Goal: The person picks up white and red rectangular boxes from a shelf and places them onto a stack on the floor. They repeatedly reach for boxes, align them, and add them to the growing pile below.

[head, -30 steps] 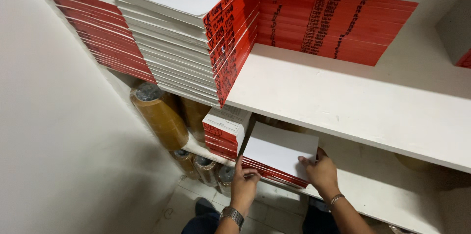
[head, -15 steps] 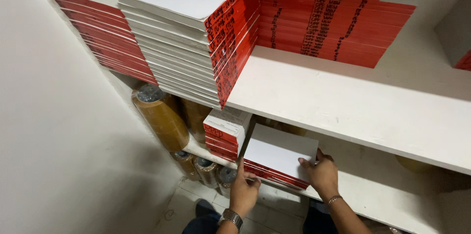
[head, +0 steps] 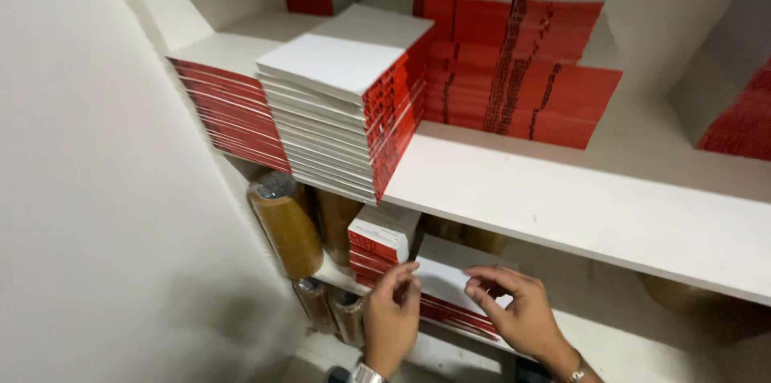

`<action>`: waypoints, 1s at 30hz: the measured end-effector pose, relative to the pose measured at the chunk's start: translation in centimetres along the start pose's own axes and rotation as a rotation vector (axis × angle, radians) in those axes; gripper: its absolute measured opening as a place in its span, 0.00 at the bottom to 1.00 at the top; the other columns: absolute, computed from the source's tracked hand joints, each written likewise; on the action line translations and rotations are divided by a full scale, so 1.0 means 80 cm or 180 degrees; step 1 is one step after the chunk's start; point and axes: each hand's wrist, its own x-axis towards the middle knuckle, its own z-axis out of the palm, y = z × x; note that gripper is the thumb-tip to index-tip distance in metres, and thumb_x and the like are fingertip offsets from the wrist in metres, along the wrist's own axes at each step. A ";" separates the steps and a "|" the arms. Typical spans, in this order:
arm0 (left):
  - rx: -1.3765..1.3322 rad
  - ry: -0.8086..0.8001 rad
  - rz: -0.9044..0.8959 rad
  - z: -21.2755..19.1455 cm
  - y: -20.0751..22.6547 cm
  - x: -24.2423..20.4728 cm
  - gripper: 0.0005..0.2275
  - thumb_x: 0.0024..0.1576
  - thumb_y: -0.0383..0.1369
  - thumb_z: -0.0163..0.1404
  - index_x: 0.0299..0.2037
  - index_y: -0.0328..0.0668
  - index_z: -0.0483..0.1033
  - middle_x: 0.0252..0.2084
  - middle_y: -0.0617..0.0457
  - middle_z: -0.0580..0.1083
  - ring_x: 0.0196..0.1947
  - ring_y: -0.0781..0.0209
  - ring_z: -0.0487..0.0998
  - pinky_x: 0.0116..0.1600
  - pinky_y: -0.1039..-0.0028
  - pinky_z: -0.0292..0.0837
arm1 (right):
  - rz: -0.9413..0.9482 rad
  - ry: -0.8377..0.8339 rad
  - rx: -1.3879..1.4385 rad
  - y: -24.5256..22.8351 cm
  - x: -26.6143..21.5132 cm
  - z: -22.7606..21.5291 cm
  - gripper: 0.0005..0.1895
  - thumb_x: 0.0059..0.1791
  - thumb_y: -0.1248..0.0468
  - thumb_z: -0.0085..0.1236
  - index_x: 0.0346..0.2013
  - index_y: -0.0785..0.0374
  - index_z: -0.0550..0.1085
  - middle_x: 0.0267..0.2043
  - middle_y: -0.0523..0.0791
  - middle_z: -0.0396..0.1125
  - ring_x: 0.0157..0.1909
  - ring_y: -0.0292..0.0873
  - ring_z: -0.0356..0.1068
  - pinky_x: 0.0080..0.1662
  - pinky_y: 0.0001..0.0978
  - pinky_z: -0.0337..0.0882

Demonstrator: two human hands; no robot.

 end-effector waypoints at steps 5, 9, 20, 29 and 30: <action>0.0469 0.0751 0.1791 -0.050 0.117 0.044 0.07 0.58 0.31 0.52 0.41 0.44 0.82 0.41 0.54 0.81 0.42 0.58 0.80 0.47 0.69 0.75 | -0.1131 0.0351 -0.0155 -0.100 0.046 -0.045 0.09 0.46 0.61 0.64 0.40 0.56 0.83 0.40 0.40 0.81 0.36 0.33 0.78 0.42 0.23 0.78; 0.1050 0.1461 0.3038 -0.084 0.196 0.096 0.12 0.55 0.28 0.58 0.48 0.37 0.79 0.46 0.43 0.75 0.50 0.38 0.76 0.52 0.54 0.69 | -0.0638 0.0820 -0.0150 -0.125 0.099 -0.068 0.13 0.46 0.65 0.67 0.45 0.58 0.83 0.30 0.47 0.79 0.28 0.47 0.79 0.37 0.37 0.78; 0.2381 0.1071 0.2348 -0.109 0.267 0.143 0.21 0.56 0.40 0.56 0.58 0.40 0.77 0.60 0.45 0.73 0.49 0.47 0.72 0.49 0.57 0.63 | 0.0297 0.0364 -0.0018 -0.115 0.115 -0.073 0.18 0.48 0.68 0.64 0.53 0.59 0.80 0.34 0.51 0.79 0.32 0.45 0.78 0.38 0.35 0.76; 0.2454 0.1443 0.2905 -0.082 0.228 0.181 0.13 0.50 0.36 0.58 0.46 0.49 0.80 0.49 0.58 0.78 0.43 0.52 0.77 0.43 0.60 0.70 | 0.0409 0.0369 0.0557 -0.105 0.116 -0.078 0.17 0.50 0.70 0.62 0.54 0.62 0.79 0.33 0.53 0.77 0.31 0.45 0.77 0.36 0.34 0.78; 0.2502 0.1505 0.3038 -0.080 0.219 0.183 0.12 0.50 0.36 0.57 0.45 0.53 0.80 0.47 0.61 0.78 0.40 0.54 0.79 0.41 0.62 0.72 | 0.0442 0.0397 0.0740 -0.103 0.115 -0.077 0.16 0.50 0.68 0.62 0.54 0.61 0.79 0.33 0.53 0.77 0.31 0.44 0.76 0.36 0.33 0.78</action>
